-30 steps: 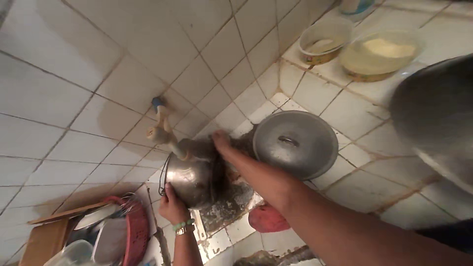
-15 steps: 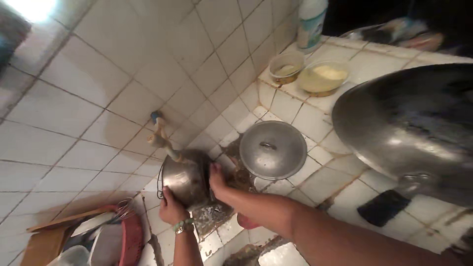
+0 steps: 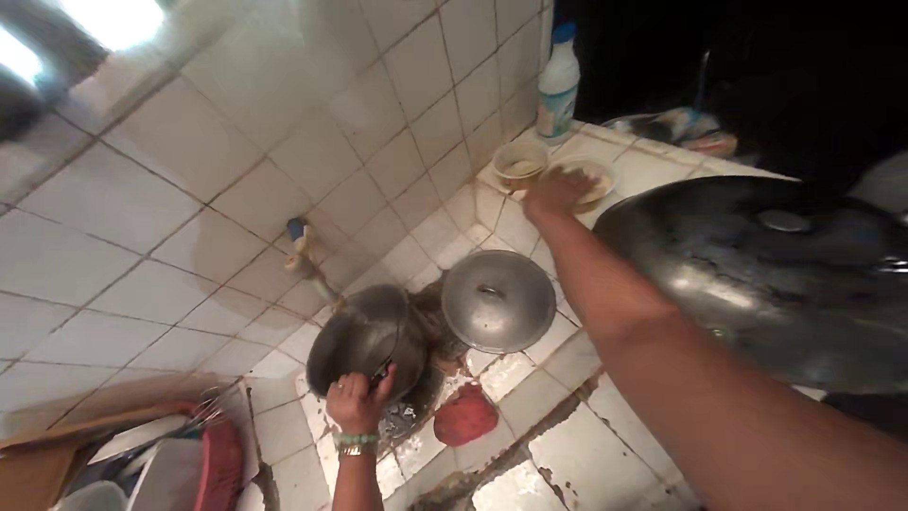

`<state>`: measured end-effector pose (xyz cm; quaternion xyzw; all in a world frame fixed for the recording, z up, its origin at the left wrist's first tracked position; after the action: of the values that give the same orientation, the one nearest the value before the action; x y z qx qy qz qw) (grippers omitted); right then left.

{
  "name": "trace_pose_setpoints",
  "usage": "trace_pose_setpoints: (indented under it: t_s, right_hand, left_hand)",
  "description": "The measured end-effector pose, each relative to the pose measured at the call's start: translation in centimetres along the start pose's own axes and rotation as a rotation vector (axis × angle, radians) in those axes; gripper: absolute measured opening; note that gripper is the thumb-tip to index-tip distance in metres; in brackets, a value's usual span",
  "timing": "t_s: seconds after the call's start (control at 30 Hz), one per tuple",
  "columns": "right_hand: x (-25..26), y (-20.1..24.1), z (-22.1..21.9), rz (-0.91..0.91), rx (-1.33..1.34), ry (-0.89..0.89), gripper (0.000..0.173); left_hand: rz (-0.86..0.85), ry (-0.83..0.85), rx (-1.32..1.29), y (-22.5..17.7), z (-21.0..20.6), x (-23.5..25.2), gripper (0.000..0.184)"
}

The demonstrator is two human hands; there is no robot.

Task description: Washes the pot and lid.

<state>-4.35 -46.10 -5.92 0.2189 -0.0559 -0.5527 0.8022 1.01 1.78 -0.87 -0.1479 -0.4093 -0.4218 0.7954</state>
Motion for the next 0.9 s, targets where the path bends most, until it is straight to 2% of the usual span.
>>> trace_pose_setpoints:
  t_s: [0.07, 0.1, 0.17, 0.2, 0.27, 0.3, 0.33, 0.37, 0.4, 0.47, 0.5, 0.57, 0.63, 0.67, 0.73, 0.8, 0.83, 0.9]
  right_hand:
    - [1.0, -3.0, -0.5, -0.075, -0.077, 0.056, 0.046]
    - [1.3, -3.5, -0.5, -0.057, -0.033, 0.036, 0.048]
    - [2.1, -3.9, -0.3, -0.048, 0.088, -0.007, 0.059]
    - [2.4, -4.0, -0.2, -0.054, 0.127, -0.009, 0.065]
    - [3.0, -4.4, 0.0, -0.09, 0.167, 0.033, 0.071]
    - [3.3, -4.8, 0.0, -0.12, 0.192, 0.049, 0.072]
    - [3.5, -5.2, 0.2, -0.152, 0.228, 0.044, 0.071]
    - [3.5, -5.7, 0.7, -0.18, 0.288, 0.0, 0.068]
    - [3.1, -5.9, 1.8, -0.197, 0.373, -0.078, 0.065]
    - [0.9, -4.6, 4.4, -0.144, 0.529, -0.242, 0.059]
    - [-0.8, -2.6, 5.3, -0.056, 0.584, -0.253, 0.057]
    - [-4.9, 3.0, 5.1, 0.204, 0.674, -0.161, 0.05]
    - [-10.9, 9.1, 1.3, 0.426, 0.759, 0.051, 0.043]
    - [-15.0, 11.8, -1.7, 0.505, 0.788, 0.23, 0.041]
    - [-24.1, 15.8, -8.7, 0.573, 0.812, 0.689, 0.045]
    - [-32.9, 16.9, -13.7, 0.55, 0.85, 1.077, 0.044]
    - [-35.7, 16.4, -15.9, 0.561, 0.818, 1.194, 0.043]
    - [-36.5, 14.5, -20.3, 0.798, 0.566, 1.168, 0.04]
  left_hand:
    - [0.04, 0.116, -0.119, 0.0, -1.2, -1.4, 0.062]
    - [0.093, 0.203, -0.189, 0.5, -1.7, -2.3, 0.069]
    - [0.338, 0.336, -0.339, 2.7, -2.0, -4.2, 0.085]
    - [0.53, 0.353, -0.424, 4.2, -2.1, -5.3, 0.088]
    - [1.106, 0.24, -0.668, 6.9, -2.8, -8.0, 0.078]
    - [1.419, 0.145, -0.744, 7.1, -3.4, -9.6, 0.067]
    - [1.661, 0.087, -0.738, 7.1, -4.1, -11.1, 0.05]
    - [1.789, 0.084, -0.738, 7.0, -4.9, -12.0, 0.032]
    - [1.82, 0.093, -0.734, 7.1, -5.1, -12.2, 0.028]
    - [1.716, 0.079, -0.675, 8.0, -4.1, -10.4, 0.051]
    - [1.626, 0.066, -0.655, 8.4, -3.4, -8.7, 0.058]
    - [1.426, 0.069, -0.682, 8.6, -2.5, -5.0, 0.067]
    - [1.244, 0.1, -0.729, 8.0, -2.0, -1.7, 0.068]
    - [1.169, 0.127, -0.74, 7.3, -1.9, -0.4, 0.067]
    - [1.053, 0.172, -0.736, 6.0, -1.9, 1.3, 0.062]
    - [1.0, 0.203, -0.678, 5.2, -2.1, 1.7, 0.061]
    - [0.987, 0.213, -0.633, 5.0, -2.0, 1.5, 0.06]
    - [0.957, 0.229, -0.575, 4.9, -1.8, 0.7, 0.057]
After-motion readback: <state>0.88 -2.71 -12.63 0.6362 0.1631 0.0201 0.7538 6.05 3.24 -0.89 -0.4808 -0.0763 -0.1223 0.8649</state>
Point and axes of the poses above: each hand's wrist, its own x-axis towards the middle knuckle, its own z-axis out of the back of the hand, y = z × x, the point moved 10 cm from there along x, towards the middle knuckle, and after that the axes turned 3 degrees about -z, right-handed, at the moved point
